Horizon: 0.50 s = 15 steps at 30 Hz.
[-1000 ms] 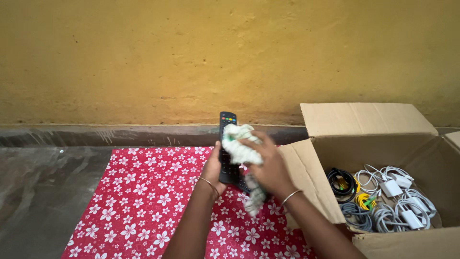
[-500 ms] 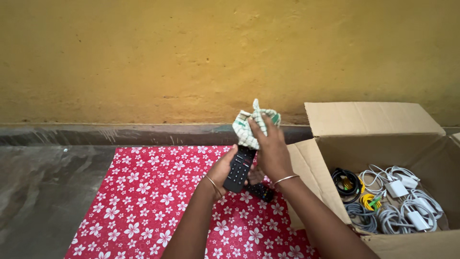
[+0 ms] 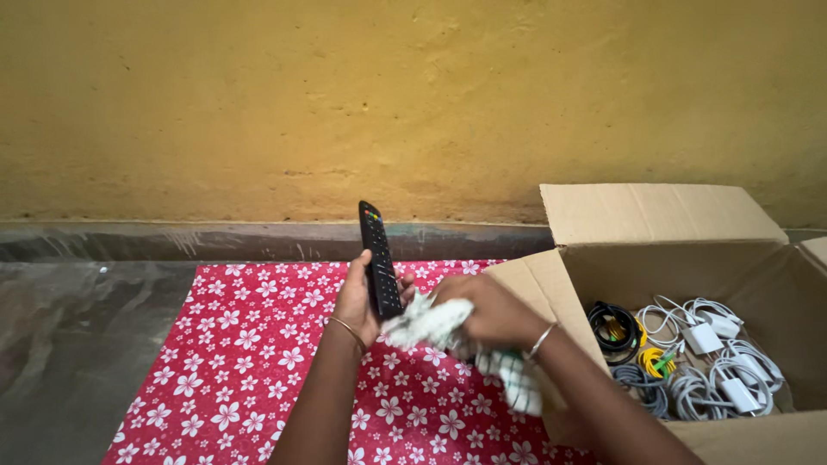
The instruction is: The person wipes a white cable and a television remote control with a cloth before placing them into a cardboard box containing other cables and adapters.
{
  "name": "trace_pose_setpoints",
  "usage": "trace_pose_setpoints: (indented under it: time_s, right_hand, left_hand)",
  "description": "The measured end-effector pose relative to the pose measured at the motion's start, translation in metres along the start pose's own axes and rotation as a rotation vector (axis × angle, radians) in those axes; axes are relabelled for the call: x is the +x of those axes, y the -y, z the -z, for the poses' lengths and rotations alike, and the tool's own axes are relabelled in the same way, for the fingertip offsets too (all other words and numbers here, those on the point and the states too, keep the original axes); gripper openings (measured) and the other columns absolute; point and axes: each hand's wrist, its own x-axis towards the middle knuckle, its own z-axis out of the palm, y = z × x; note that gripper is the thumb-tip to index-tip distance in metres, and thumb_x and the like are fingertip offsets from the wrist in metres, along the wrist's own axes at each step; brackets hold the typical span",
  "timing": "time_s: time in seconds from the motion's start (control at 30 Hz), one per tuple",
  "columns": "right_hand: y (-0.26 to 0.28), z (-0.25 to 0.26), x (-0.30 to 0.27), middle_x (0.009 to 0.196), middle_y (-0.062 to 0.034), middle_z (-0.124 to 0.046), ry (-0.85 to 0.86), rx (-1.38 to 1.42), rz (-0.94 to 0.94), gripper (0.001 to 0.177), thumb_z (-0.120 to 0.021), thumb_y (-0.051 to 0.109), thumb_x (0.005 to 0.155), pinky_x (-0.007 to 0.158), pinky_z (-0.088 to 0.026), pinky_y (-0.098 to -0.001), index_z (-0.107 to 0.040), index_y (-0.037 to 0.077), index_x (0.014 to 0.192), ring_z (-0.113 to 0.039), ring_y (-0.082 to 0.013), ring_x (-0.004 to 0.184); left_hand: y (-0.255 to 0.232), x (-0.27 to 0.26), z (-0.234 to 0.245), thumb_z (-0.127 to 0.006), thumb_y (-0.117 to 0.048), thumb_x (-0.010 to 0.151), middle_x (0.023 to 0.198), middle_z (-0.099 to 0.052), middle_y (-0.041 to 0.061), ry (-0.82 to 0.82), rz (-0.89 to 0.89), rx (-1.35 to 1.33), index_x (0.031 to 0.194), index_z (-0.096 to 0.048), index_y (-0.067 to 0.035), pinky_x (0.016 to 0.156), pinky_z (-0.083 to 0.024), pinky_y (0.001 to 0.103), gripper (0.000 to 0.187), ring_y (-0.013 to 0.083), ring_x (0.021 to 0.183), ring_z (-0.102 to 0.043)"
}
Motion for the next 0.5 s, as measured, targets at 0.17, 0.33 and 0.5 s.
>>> trace_pose_setpoints:
  time_s: [0.17,0.33,0.5]
  right_hand:
    - [0.002,0.017,0.016,0.121,-0.0124,-0.075,-0.904,-0.013,-0.028,0.033,-0.067,-0.006,0.084,0.099,-0.058,-0.0335,-0.076,0.006,0.113,-0.074,-0.0247,0.112]
    - [0.021,-0.019,0.018,0.145,-0.0114,-0.058,-0.566,-0.503,0.191,0.067,-0.061,-0.018,0.068,0.105,-0.051,-0.04,-0.075,0.018,0.122,-0.055,-0.0319,0.131]
    - [-0.001,-0.009,0.025,0.15,-0.0075,-0.053,-0.478,-0.721,0.104,0.074,-0.061,-0.019,0.068,0.104,-0.048,-0.0411,-0.073,0.025,0.126,-0.053,-0.0341,0.127]
  left_hand:
    - [0.009,-0.008,-0.021,-0.074,-0.029,0.089,0.106,-0.065,0.016,-0.175,-0.089,0.444,0.127,-0.053,-0.005,0.08,-0.064,0.041,0.049,0.0272,0.091,-0.07]
    - [0.045,0.035,-0.003,-0.079,-0.015,0.081,0.114,-0.07,0.014,0.048,-0.247,0.48,0.128,-0.053,-0.005,0.081,-0.063,0.037,0.055,0.0227,0.097,-0.071]
    - [0.049,0.022,0.013,-0.087,-0.007,0.077,0.116,-0.075,0.01,0.167,-0.414,0.903,0.126,-0.057,-0.003,0.084,-0.06,0.031,0.058,0.0157,0.101,-0.071]
